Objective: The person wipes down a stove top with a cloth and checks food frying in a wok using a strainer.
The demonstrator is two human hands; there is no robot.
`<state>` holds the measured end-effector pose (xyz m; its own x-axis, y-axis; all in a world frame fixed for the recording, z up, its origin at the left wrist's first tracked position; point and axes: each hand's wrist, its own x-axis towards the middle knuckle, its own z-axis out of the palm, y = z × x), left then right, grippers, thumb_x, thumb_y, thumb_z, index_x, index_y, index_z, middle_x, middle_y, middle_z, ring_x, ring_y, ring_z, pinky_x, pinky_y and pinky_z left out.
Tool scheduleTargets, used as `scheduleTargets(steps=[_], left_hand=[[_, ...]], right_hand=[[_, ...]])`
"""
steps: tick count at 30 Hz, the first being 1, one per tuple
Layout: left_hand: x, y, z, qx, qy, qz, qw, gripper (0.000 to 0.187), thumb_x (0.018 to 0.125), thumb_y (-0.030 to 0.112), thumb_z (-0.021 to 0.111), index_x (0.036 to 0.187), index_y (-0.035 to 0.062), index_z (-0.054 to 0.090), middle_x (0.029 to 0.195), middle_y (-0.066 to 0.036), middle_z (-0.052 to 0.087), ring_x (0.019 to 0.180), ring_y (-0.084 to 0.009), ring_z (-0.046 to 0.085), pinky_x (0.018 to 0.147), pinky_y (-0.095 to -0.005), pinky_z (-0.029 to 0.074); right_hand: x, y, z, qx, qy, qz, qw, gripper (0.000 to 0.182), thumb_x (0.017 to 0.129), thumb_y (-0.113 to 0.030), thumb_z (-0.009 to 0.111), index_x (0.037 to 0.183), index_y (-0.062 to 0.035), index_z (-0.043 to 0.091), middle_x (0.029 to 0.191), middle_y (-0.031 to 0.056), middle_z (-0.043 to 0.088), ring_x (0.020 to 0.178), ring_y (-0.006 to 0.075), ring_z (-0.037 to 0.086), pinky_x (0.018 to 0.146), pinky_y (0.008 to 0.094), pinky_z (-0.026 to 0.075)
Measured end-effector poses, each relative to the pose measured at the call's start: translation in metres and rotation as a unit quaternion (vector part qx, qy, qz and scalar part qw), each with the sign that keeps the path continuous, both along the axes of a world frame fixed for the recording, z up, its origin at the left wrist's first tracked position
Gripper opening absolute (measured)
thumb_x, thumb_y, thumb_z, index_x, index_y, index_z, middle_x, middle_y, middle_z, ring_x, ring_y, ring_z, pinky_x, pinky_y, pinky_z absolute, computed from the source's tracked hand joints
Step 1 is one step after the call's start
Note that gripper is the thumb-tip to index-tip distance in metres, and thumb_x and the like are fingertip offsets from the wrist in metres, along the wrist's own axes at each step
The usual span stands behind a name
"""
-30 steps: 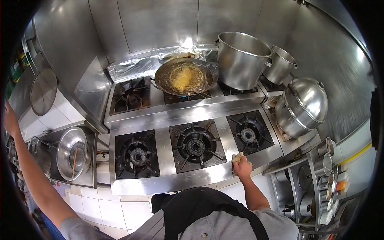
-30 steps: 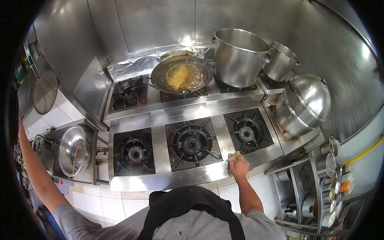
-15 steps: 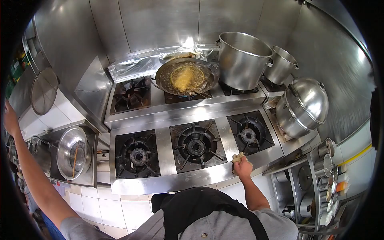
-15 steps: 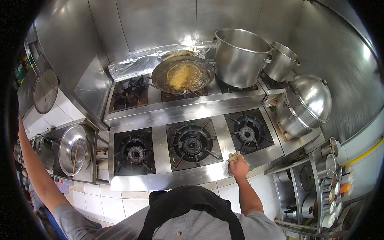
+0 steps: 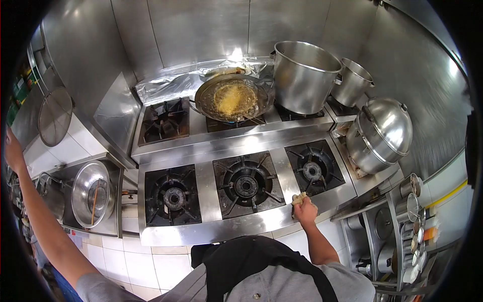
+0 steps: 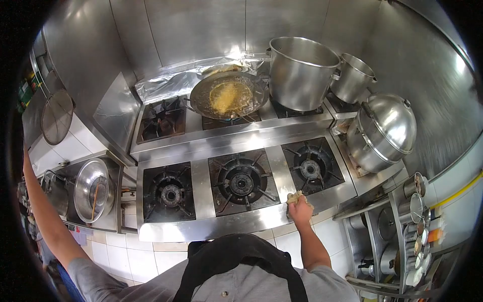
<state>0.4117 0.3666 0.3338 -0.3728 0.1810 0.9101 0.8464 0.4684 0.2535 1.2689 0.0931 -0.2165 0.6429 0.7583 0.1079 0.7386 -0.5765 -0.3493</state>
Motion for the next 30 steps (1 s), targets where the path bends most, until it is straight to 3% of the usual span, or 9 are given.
scheduleTargets(steps=[19,25,30], left_hand=[[0.012,-0.006,-0.001,0.012,-0.013,-0.013,1.000,0.065,0.085,0.061,0.033,0.117,0.0098,0.057,0.114,-0.019,0.057,0.105,-0.0383,0.053,0.088,-0.0447,0.041],[0.002,-0.001,0.000,0.008,0.018,0.024,1.000,0.063,0.085,0.060,0.036,0.115,0.0083,0.058,0.112,-0.020,0.057,0.102,-0.0397,0.054,0.085,-0.0447,0.043],[0.008,-0.003,-0.001,0.024,0.023,-0.007,0.999,0.061,0.086,0.058,0.037,0.113,0.0074,0.058,0.110,-0.020,0.058,0.101,-0.0398,0.054,0.085,-0.0446,0.043]], right_hand=[[0.001,0.006,0.005,-0.034,0.023,-0.015,0.999,0.033,0.074,-0.033,0.055,0.093,-0.0061,0.049,0.075,0.0204,0.062,0.071,0.0390,0.061,0.067,0.0488,0.046],[0.004,0.004,0.000,0.001,-0.002,0.013,1.000,0.033,0.074,-0.034,0.053,0.092,-0.0062,0.049,0.072,0.0203,0.062,0.070,0.0380,0.062,0.067,0.0474,0.046],[0.002,0.005,0.001,-0.004,0.000,0.000,1.000,0.032,0.074,-0.034,0.053,0.091,-0.0066,0.049,0.069,0.0192,0.062,0.066,0.0378,0.062,0.065,0.0475,0.046]])
